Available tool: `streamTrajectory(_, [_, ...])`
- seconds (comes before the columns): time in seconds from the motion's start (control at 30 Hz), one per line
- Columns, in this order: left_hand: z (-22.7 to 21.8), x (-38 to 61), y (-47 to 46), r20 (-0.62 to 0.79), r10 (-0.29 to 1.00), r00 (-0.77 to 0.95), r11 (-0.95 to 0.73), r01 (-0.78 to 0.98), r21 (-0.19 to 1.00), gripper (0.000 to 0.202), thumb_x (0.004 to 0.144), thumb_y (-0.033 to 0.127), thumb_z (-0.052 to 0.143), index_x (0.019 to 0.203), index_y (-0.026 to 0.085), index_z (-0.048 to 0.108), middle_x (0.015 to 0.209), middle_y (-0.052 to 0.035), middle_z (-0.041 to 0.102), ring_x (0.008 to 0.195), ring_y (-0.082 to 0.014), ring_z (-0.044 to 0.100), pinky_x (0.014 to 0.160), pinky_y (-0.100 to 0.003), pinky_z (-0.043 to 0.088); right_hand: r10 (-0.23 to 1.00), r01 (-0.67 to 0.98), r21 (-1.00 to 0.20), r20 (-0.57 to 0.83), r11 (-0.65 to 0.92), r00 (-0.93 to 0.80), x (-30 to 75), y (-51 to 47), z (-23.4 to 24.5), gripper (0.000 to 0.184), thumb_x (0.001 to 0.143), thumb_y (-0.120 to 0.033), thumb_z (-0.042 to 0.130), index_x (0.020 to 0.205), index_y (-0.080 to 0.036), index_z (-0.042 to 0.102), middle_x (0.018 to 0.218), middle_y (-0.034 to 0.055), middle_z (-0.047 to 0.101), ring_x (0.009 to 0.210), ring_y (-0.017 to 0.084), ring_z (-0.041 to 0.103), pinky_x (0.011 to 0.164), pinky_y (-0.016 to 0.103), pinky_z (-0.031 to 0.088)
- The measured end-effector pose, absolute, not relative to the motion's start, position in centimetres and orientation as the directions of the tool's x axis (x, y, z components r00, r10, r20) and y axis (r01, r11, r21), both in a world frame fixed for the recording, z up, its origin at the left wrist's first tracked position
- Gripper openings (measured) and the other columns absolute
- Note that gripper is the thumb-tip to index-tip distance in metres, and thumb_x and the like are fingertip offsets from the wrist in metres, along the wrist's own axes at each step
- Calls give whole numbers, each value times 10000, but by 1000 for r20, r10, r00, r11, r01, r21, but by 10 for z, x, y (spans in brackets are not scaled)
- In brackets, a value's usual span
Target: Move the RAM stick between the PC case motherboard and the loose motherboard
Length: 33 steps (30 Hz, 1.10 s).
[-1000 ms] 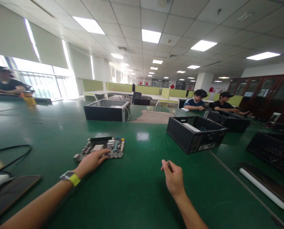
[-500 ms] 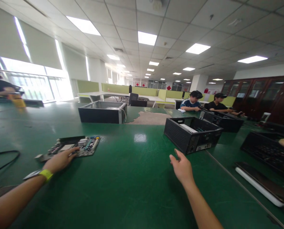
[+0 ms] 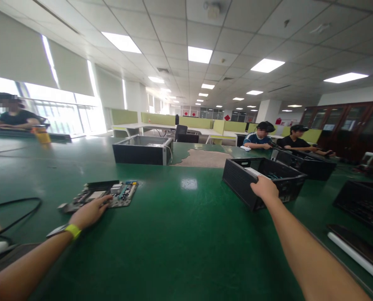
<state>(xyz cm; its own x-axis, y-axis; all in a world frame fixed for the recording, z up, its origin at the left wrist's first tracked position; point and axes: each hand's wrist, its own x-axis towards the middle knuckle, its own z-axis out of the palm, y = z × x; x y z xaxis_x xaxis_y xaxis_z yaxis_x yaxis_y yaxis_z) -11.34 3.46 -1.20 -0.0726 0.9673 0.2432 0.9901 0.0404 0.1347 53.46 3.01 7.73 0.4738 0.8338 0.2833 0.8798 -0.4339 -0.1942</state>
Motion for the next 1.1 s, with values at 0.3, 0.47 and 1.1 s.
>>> streamTrajectory(0.3, [-8,-72,9,467,881,79,-52,996,-71,491,848,429,371,1265,194,480,1340,-122,459,1278,-301,329,1045,-513,172,821,905,-200,381,-376,426,541,18,78,525,694,-431,482,1136,-192,635,991,158,670,882,311,624,700,351,455])
streamTrajectory(0.47, [16,5,5,561,763,320,-339,938,-73,365,863,380,415,1170,232,546,1280,-100,508,1250,-288,350,1043,-510,169,851,936,-181,393,-302,350,514,-8,80,481,694,-439,487,1068,-204,676,958,128,690,890,297,630,736,335,455])
streamTrajectory(1.1, [137,246,-39,524,338,781,-916,402,-8,336,901,429,376,1057,244,609,1134,-12,601,1056,-193,492,867,-341,366,811,802,-473,584,365,-24,391,-128,78,221,711,-251,460,639,-206,664,821,30,699,560,152,581,600,261,456])
